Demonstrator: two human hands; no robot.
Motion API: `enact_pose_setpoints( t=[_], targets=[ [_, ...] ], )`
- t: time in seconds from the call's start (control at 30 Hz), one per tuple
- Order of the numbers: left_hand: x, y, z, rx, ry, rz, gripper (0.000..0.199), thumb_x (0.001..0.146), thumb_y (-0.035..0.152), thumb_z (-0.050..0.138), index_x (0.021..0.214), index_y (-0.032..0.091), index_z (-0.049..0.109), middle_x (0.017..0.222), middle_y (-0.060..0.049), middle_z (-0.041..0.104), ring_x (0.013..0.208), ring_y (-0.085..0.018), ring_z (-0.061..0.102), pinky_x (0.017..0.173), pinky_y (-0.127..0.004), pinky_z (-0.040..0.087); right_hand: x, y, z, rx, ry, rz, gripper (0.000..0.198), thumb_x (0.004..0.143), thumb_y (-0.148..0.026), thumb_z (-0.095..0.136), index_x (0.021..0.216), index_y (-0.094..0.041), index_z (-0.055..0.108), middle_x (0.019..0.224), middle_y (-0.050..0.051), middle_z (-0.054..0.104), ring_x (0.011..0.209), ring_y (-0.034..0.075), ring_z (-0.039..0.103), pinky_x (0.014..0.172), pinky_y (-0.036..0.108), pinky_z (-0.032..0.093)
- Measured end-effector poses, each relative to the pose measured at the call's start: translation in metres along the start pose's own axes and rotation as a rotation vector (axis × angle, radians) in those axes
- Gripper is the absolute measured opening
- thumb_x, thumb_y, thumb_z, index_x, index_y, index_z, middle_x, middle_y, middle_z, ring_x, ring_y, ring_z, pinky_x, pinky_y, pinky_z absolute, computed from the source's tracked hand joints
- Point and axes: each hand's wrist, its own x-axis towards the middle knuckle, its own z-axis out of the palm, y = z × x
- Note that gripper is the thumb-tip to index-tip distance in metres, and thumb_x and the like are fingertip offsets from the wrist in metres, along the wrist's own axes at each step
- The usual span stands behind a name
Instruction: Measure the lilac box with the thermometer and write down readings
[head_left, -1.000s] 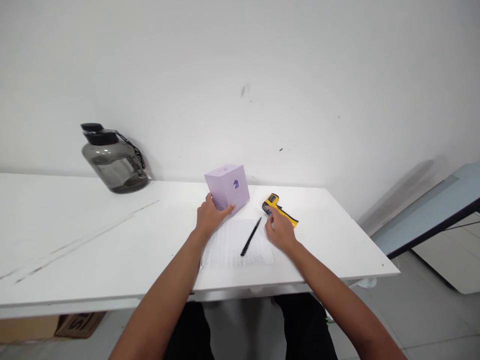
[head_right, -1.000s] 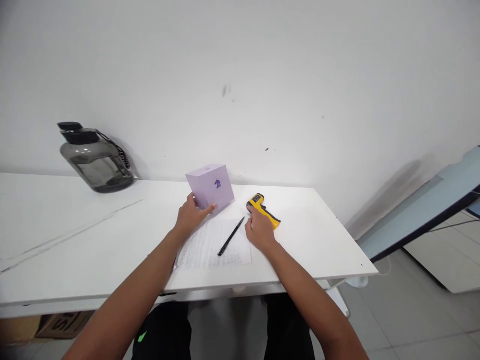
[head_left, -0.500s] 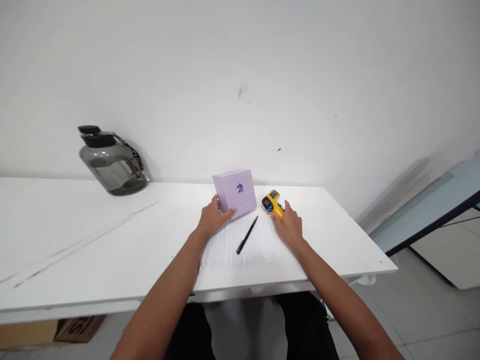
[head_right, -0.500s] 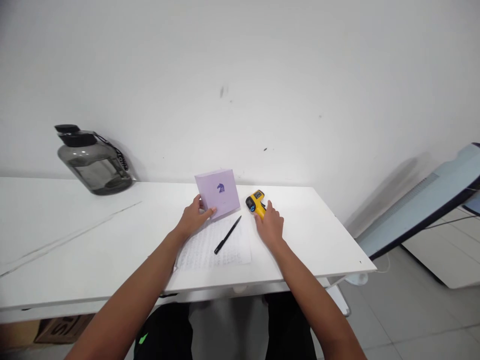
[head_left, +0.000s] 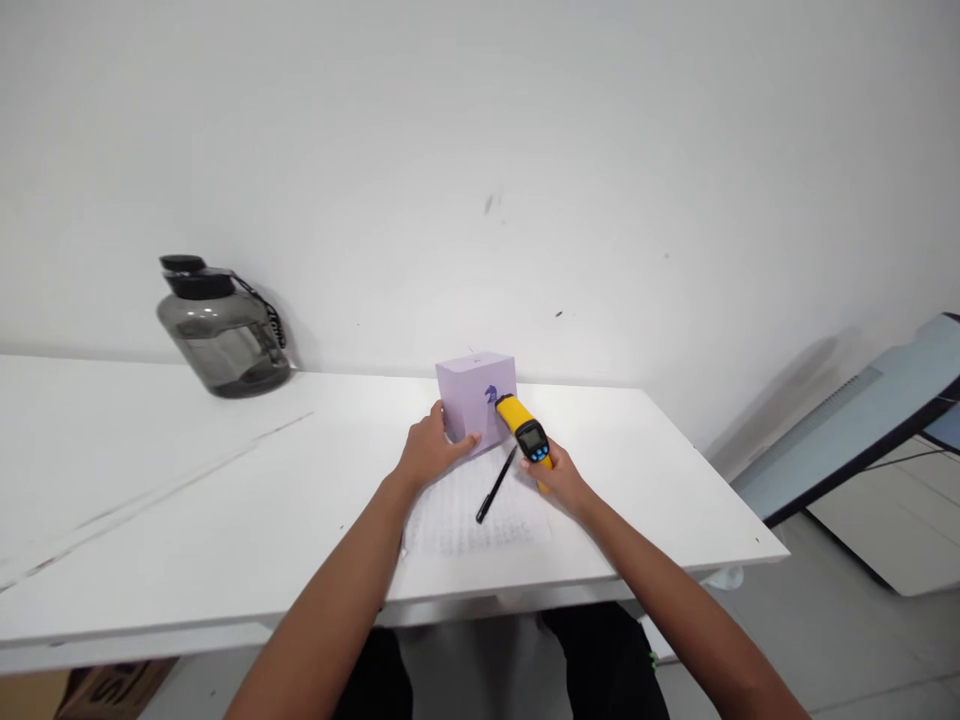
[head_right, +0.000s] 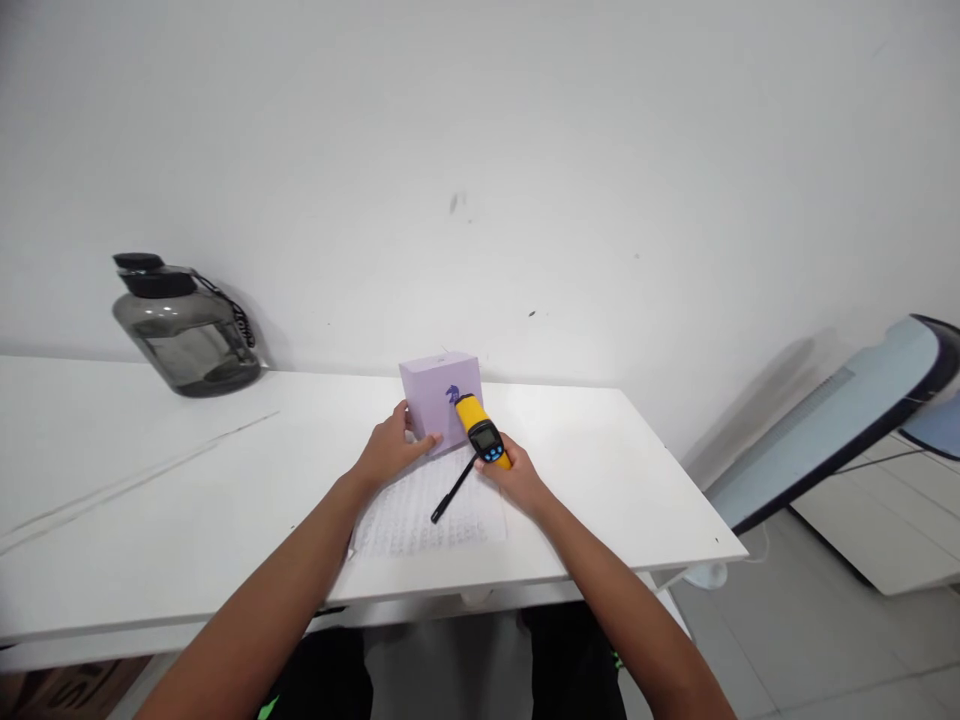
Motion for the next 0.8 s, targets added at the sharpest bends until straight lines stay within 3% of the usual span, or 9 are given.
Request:
enact_pose_setpoints(
  t=[0.1, 0.33, 0.63, 0.8],
  targets=[
    [-0.0017, 0.0027, -0.0006, 0.065, -0.063, 0.070, 0.079, 0.072, 0.069, 0.066, 0.129, 0.018, 0.047, 0.117, -0.014, 0.068, 0.105, -0.032, 0.066, 0.083, -0.041, 0.052, 0.0010, -0.0012, 0.0017, 0.059, 0.033, 0.039, 0.046, 0.064, -0.054, 0.082, 0.088, -0.022, 0.058, 0.076, -0.002, 0.048, 0.069, 0.013, 0.044, 0.067, 0.030, 0.042],
    [-0.0039, 0.0074, -0.0018, 0.091, -0.052, 0.131, 0.073, 0.070, 0.069, 0.068, 0.120, 0.019, 0.049, 0.111, -0.013, 0.068, 0.101, -0.032, 0.066, 0.081, -0.042, 0.051, 0.0018, -0.0011, 0.0035, 0.142, 0.028, 0.038, 0.050, 0.060, -0.054, 0.087, 0.084, -0.021, 0.057, 0.074, -0.003, 0.049, 0.068, 0.012, 0.041, 0.064, 0.028, 0.036],
    [-0.0040, 0.0072, -0.0007, 0.116, -0.067, 0.131, 0.072, 0.070, 0.069, 0.067, 0.119, 0.020, 0.048, 0.112, -0.013, 0.067, 0.102, -0.032, 0.066, 0.080, -0.041, 0.050, 0.0013, -0.0053, -0.0007, 0.053, 0.015, 0.094, 0.046, 0.064, -0.052, 0.084, 0.085, -0.021, 0.057, 0.073, -0.004, 0.047, 0.068, 0.012, 0.041, 0.065, 0.029, 0.036],
    [-0.0039, 0.0075, -0.0004, 0.115, -0.057, 0.097, 0.081, 0.070, 0.068, 0.069, 0.129, 0.019, 0.047, 0.120, -0.015, 0.067, 0.110, -0.034, 0.066, 0.085, -0.041, 0.051, -0.0004, -0.0065, 0.0023, 0.011, 0.051, 0.051, 0.047, 0.065, -0.050, 0.083, 0.095, -0.021, 0.062, 0.078, -0.003, 0.053, 0.072, 0.014, 0.047, 0.070, 0.031, 0.043]
  ],
)
